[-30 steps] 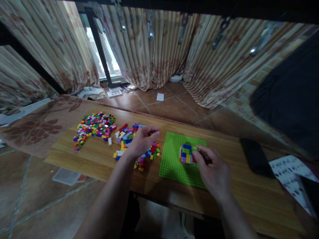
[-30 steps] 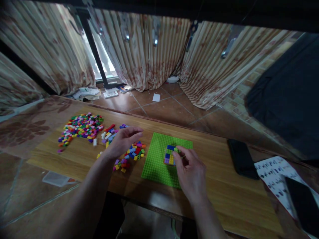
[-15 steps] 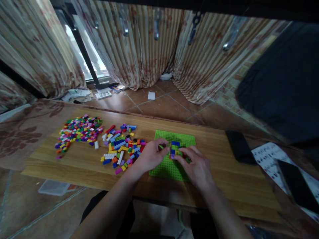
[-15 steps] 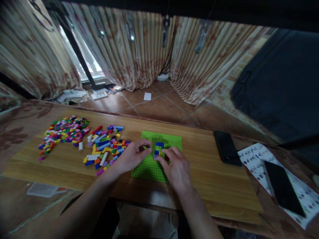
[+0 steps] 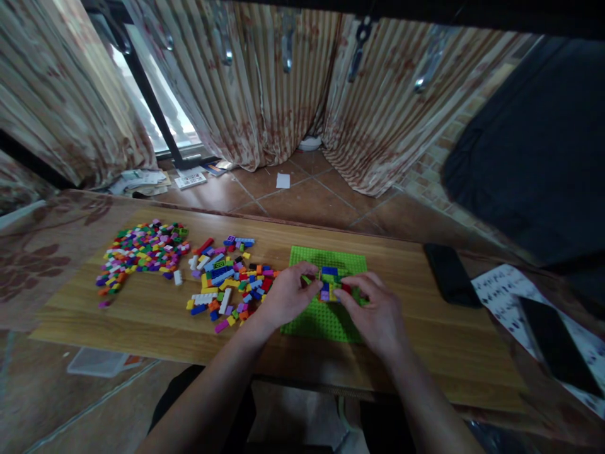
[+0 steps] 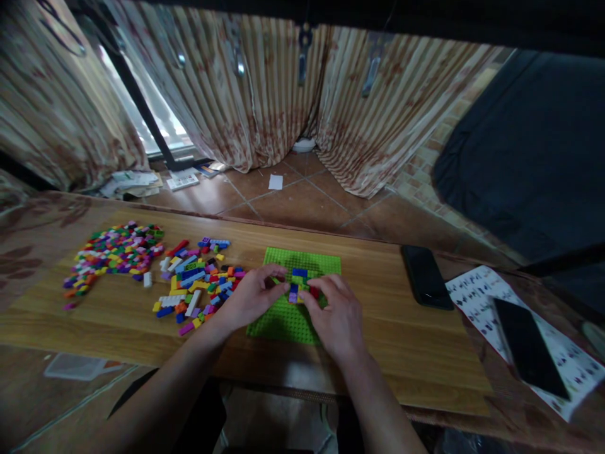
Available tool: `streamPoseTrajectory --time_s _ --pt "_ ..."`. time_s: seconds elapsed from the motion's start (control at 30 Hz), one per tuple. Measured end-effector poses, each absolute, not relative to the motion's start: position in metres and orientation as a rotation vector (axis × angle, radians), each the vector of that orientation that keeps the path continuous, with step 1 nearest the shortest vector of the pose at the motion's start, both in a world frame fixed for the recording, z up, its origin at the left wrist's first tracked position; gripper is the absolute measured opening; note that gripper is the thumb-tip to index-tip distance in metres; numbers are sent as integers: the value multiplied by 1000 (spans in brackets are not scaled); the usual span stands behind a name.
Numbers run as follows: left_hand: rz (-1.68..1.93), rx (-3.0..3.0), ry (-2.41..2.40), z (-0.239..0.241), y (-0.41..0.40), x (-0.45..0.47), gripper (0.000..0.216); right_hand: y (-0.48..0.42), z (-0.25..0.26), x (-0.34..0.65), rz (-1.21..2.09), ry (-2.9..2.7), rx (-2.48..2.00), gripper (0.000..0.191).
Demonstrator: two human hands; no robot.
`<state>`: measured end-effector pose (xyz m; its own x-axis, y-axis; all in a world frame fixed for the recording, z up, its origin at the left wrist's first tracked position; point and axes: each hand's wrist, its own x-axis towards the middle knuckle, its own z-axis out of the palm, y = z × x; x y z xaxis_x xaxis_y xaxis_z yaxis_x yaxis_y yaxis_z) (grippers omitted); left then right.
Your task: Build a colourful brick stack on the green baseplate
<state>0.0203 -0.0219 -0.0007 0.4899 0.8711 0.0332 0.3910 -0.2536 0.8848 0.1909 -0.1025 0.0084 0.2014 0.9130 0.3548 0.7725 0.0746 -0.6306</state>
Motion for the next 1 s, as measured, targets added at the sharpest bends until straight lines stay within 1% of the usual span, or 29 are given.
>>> streamPoseTrajectory --time_s 0.17,0.37,0.67,1.0 --pt "657 1918 1200 3 -24 26 39 -101 8 203 280 -1326 -1803 28" --pt "652 1996 1269 4 -27 35 50 -99 1 204 512 -1267 -1909 39" --pt "640 2027 1253 3 -29 39 46 -99 -3 205 638 -1236 -1884 42" --pt "634 2003 1201 1 -28 35 39 -98 -7 197 667 -1221 -1975 52"
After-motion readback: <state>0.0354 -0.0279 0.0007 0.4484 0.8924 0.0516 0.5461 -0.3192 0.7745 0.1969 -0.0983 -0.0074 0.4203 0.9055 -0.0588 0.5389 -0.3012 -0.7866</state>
